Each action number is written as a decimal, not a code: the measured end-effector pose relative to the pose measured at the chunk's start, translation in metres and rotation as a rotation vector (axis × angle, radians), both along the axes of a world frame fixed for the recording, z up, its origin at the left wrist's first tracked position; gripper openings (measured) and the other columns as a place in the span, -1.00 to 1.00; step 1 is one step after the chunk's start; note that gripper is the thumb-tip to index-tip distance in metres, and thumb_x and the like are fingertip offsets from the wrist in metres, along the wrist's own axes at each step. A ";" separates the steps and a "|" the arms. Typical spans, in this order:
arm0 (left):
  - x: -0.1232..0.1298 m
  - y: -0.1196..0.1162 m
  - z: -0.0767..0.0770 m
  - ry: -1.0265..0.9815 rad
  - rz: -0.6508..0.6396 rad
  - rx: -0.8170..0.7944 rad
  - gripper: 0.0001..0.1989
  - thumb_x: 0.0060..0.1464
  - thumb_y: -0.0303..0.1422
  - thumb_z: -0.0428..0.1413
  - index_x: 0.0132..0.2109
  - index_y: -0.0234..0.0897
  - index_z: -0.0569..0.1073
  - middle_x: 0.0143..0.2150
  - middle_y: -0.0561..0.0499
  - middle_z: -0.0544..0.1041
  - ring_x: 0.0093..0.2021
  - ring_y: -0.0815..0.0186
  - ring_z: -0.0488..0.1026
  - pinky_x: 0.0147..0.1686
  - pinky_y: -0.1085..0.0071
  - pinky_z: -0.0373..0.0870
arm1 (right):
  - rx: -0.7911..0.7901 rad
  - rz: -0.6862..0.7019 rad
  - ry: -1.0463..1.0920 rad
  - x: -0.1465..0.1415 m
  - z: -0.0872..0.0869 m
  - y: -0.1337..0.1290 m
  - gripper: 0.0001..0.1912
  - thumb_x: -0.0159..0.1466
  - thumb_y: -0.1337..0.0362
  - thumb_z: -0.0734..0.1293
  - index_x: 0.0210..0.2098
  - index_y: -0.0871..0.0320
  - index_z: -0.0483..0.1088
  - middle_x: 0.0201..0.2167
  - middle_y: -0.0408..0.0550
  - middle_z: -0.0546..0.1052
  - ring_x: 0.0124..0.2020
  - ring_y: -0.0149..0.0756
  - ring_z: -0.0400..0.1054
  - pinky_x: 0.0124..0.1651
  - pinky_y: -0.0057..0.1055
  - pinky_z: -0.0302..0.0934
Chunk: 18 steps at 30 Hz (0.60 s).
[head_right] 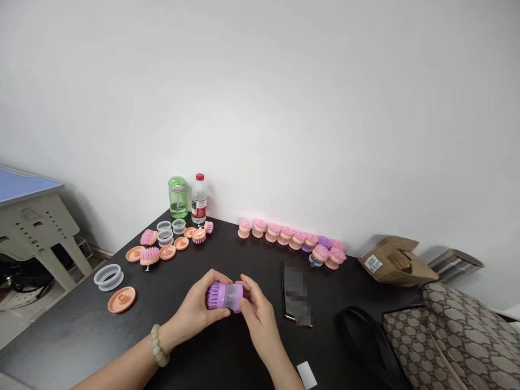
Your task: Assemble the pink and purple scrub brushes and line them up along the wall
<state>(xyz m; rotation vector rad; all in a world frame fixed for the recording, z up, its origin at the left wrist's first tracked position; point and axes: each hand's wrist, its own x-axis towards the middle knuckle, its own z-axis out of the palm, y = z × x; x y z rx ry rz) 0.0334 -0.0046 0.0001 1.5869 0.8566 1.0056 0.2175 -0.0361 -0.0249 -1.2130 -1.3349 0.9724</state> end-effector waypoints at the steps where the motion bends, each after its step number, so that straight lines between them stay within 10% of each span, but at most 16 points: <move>1: 0.000 0.001 0.000 -0.007 0.005 -0.020 -0.58 -0.15 -0.35 0.37 -0.16 -0.25 0.38 -0.20 0.02 0.49 -0.30 0.28 0.38 -0.31 0.40 0.29 | 0.005 0.012 0.009 -0.002 0.003 -0.001 -0.29 0.18 -0.23 0.38 0.15 0.10 0.41 0.06 0.14 0.56 0.06 -0.03 0.49 0.01 -0.25 0.43; 10: -0.002 0.000 -0.003 0.070 -0.107 0.195 -0.66 -0.10 -0.50 0.29 -0.14 -0.23 0.42 -0.09 -0.01 0.50 -0.14 0.20 0.42 -0.13 0.34 0.30 | -0.381 0.053 0.047 -0.007 -0.010 0.003 -0.19 0.22 -0.43 0.10 -0.48 0.24 0.45 -0.70 -0.09 0.43 -0.76 -0.40 0.28 -0.69 -0.49 0.18; 18: -0.003 0.005 -0.003 -0.044 0.021 -0.098 -0.59 -0.15 -0.32 0.35 -0.16 -0.25 0.37 -0.19 0.02 0.50 -0.27 0.27 0.37 -0.29 0.41 0.28 | 0.013 0.035 0.023 -0.003 -0.003 0.000 -0.33 0.20 -0.14 0.42 0.18 0.06 0.39 0.12 0.13 0.51 0.06 -0.04 0.46 -0.02 -0.22 0.43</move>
